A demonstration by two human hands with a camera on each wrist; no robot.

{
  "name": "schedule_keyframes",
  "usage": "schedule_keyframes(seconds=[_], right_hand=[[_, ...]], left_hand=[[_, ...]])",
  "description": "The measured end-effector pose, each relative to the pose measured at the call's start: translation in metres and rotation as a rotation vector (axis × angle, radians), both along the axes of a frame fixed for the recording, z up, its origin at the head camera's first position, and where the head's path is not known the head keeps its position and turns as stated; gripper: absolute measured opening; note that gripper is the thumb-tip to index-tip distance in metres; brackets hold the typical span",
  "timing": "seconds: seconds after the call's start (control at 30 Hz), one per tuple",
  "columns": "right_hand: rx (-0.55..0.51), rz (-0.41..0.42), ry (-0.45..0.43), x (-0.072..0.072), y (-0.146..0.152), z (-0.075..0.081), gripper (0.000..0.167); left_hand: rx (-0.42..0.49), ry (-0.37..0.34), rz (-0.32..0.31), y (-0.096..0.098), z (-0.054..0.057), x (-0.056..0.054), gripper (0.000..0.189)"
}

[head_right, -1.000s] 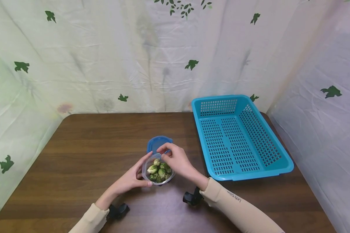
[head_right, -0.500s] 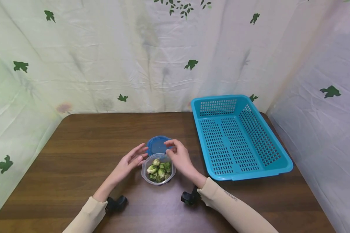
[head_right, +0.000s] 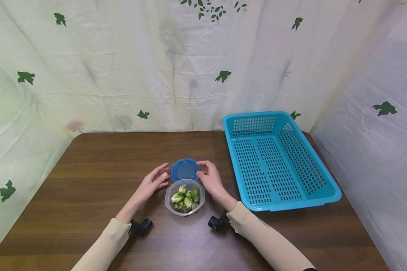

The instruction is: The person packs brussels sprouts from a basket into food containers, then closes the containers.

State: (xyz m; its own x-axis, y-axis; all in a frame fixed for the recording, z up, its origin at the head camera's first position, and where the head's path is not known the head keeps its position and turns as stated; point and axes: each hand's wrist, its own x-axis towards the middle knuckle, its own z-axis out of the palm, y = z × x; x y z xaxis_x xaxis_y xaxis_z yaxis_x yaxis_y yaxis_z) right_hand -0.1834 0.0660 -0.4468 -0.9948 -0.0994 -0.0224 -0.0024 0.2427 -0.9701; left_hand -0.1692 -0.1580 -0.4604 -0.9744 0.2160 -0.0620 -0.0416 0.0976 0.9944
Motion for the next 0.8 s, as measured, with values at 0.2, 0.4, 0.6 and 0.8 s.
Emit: schedule_keyframes(seconds=[0.2,0.4,0.6,0.8], right_hand=[[0.028,0.011,-0.046,-0.004,0.000,-0.003,0.032],[-0.005,0.004,-0.074,-0.006,0.001,-0.004,0.032],[-0.020,-0.005,-0.066,-0.008,0.001,-0.005,0.033],[-0.055,-0.025,0.019,-0.010,0.002,-0.004,0.035]], left_hand=[[0.008,-0.055,-0.005,0.003,-0.001,-0.005,0.054],[-0.011,-0.053,-0.007,0.005,-0.001,-0.008,0.053],[-0.009,-0.032,0.001,0.008,0.002,-0.011,0.052],[-0.004,-0.006,0.042,0.010,0.009,-0.016,0.050]])
